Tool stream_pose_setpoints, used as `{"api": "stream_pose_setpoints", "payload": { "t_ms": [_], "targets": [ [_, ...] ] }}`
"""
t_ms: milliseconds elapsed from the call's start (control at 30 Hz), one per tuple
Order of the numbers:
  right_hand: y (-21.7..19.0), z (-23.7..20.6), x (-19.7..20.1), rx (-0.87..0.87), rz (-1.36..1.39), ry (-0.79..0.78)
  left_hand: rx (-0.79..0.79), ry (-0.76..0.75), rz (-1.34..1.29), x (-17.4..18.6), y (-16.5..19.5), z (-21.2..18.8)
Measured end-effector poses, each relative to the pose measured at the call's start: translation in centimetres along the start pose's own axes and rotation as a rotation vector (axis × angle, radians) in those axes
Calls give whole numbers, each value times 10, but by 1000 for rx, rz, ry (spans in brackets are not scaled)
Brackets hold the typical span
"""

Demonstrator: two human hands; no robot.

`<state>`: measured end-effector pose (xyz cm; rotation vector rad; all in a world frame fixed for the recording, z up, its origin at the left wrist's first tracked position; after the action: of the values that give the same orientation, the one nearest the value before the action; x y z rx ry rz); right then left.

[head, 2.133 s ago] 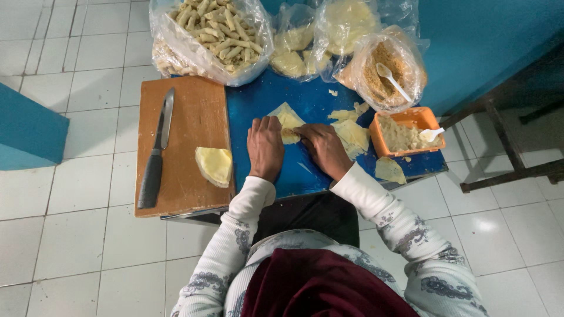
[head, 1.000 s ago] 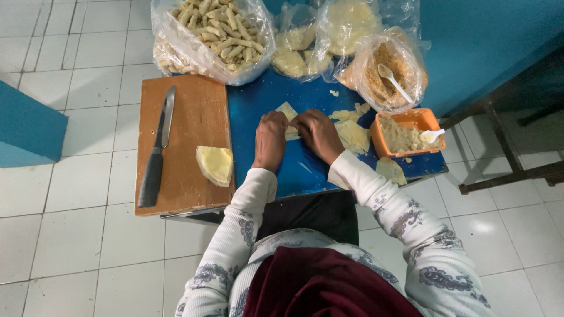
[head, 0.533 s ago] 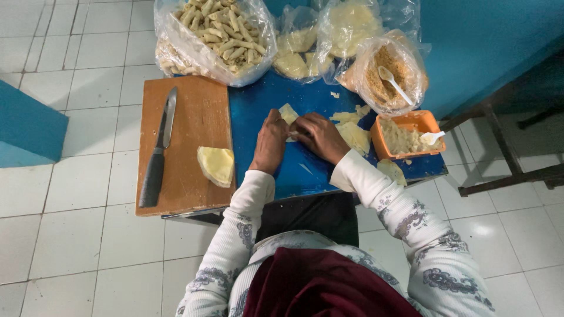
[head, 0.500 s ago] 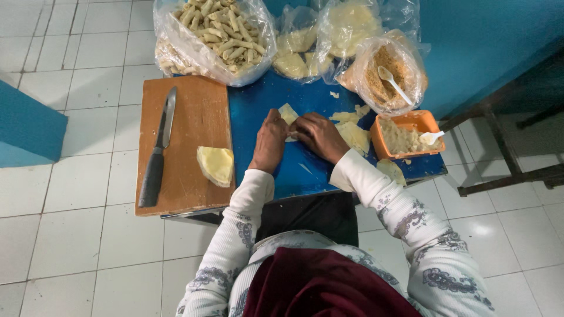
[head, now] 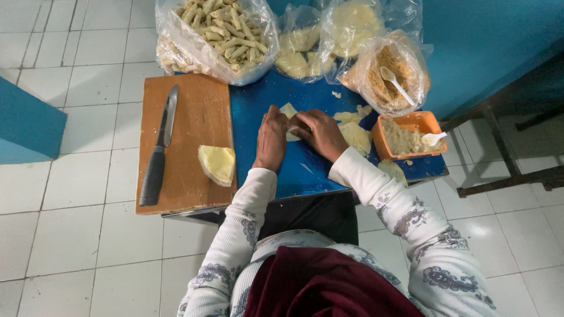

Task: The person sits at a small table folding flat pieces of dough, pressing the edges to seal them and placing the folded pieces on the table. They occasionally scoop filling from an orange container with a spoon onto a dough piece before folding it, with bags of dough pieces and a knife on a cutting board nearby.

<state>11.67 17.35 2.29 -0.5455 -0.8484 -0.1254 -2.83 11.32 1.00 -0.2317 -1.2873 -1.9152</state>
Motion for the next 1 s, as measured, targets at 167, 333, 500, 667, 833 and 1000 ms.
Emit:
{"api": "stream_pose_setpoints", "payload": {
  "t_ms": [167,333,500,667,833,1000],
  "targets": [
    [0,2,-8,58,-197,-44,-14,-6,-51,6,0,-6],
    [-5,-8,-10,99,-348,1,-7,0,28,6,4,-8],
    [-18,-16,-9,110,-492,-20,65,25,-7,5,3,-13],
    [-21,2,-10,44,-518,-41,94,100,137,11,6,-15],
    [-8,28,-4,48,-468,-29,108,106,226,16,8,-14],
    [-2,35,6,150,-148,-9,134,91,241,14,6,-12]
  ]
}}
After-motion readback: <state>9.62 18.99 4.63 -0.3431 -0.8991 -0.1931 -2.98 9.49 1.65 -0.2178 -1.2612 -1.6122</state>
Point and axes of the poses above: each hand's wrist, its own z-axis towards the middle knuckle, its own x-axis out of the back of the hand, y = z × x, the point moved 2 cm from there along z, towards the middle knuckle, and after that the axes turned 3 degrees about x, right-handed, at the moved point
